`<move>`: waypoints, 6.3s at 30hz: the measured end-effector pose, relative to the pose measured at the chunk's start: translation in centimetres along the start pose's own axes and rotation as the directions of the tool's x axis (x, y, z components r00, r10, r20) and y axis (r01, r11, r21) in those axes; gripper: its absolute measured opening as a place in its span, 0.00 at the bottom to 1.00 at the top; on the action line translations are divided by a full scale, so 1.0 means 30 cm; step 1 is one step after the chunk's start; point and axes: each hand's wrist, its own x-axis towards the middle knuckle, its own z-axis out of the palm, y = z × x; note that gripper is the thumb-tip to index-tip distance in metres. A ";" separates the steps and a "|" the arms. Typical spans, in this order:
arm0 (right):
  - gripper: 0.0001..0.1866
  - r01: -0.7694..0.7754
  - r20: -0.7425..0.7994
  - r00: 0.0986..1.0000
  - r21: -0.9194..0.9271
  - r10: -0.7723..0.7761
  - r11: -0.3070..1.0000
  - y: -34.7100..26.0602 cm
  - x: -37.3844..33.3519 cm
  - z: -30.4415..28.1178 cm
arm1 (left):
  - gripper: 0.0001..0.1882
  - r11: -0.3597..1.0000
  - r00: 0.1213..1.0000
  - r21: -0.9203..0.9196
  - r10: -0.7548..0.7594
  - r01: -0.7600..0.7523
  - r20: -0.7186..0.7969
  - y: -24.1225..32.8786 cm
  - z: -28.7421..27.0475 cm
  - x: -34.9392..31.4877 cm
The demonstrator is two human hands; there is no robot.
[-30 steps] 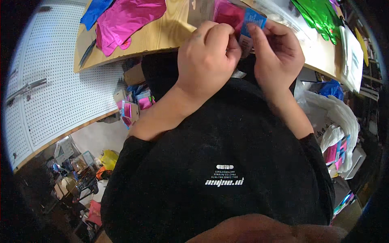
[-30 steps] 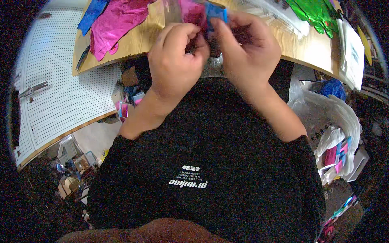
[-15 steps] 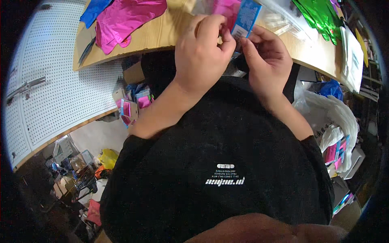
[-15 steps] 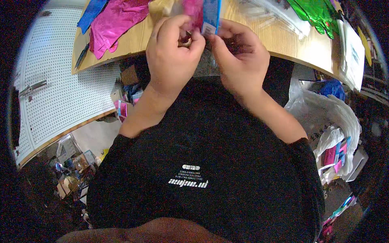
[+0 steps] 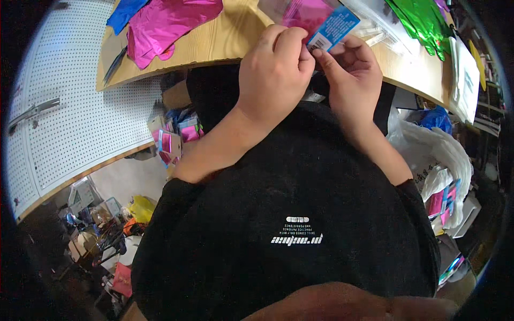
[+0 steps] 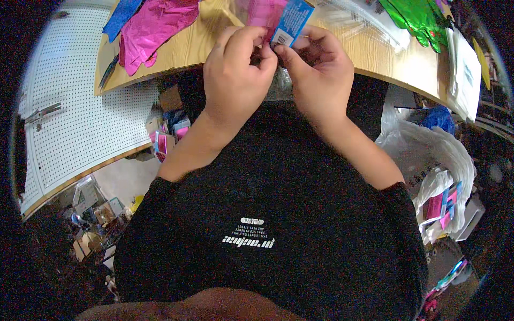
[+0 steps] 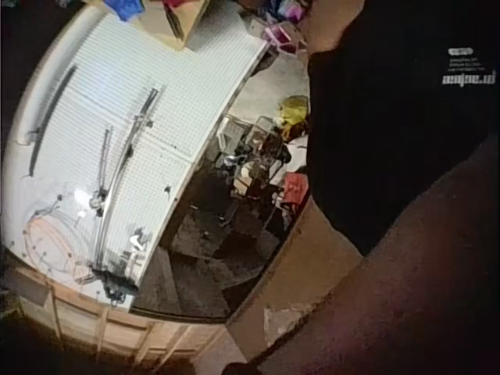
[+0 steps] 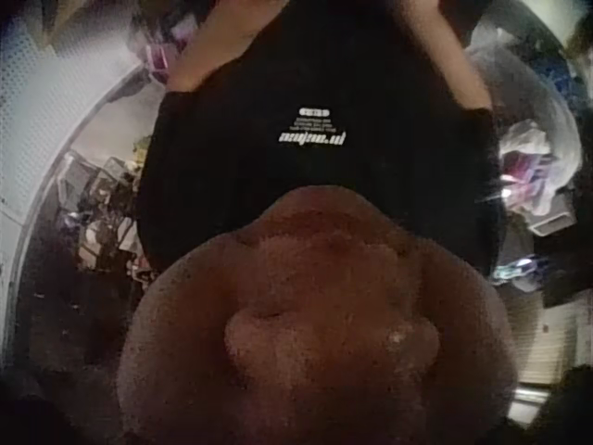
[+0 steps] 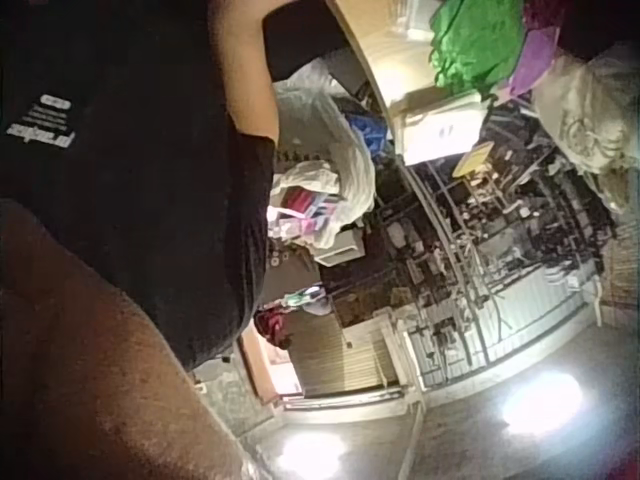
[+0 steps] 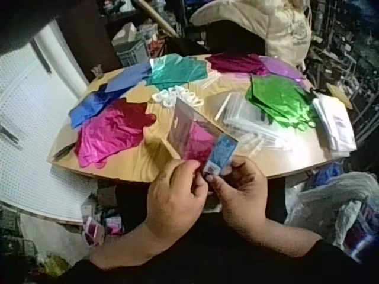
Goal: Packaging star-shaped colorful decorations into plastic bags and cardboard sleeves.
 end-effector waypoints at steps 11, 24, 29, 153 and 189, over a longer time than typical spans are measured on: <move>0.14 -0.104 0.025 0.995 0.251 0.101 0.963 -0.005 0.026 -0.046 | 0.31 0.847 0.964 -0.485 -0.264 0.216 -0.032 0.012 0.001 -0.012; 0.07 -0.161 0.062 0.986 0.108 0.155 0.981 -0.021 -0.040 -0.054 | 0.14 0.198 0.845 -0.897 -0.461 0.396 0.271 0.039 -0.074 -0.015; 0.06 -0.200 0.101 0.979 0.259 0.180 0.945 -0.019 -0.104 -0.030 | 0.13 0.168 0.802 -0.843 -0.446 0.510 0.397 0.038 -0.106 -0.094; 0.08 -0.154 0.330 0.926 -0.105 0.181 0.982 0.020 -0.450 -0.185 | 0.11 0.537 0.827 -0.629 -0.385 0.562 0.410 -0.068 -0.457 -0.377; 0.11 0.651 0.631 0.735 -0.759 -0.248 -0.001 -0.223 0.773 -0.046 | 0.16 0.962 0.963 0.122 0.255 -0.244 -0.088 -0.230 -0.089 0.127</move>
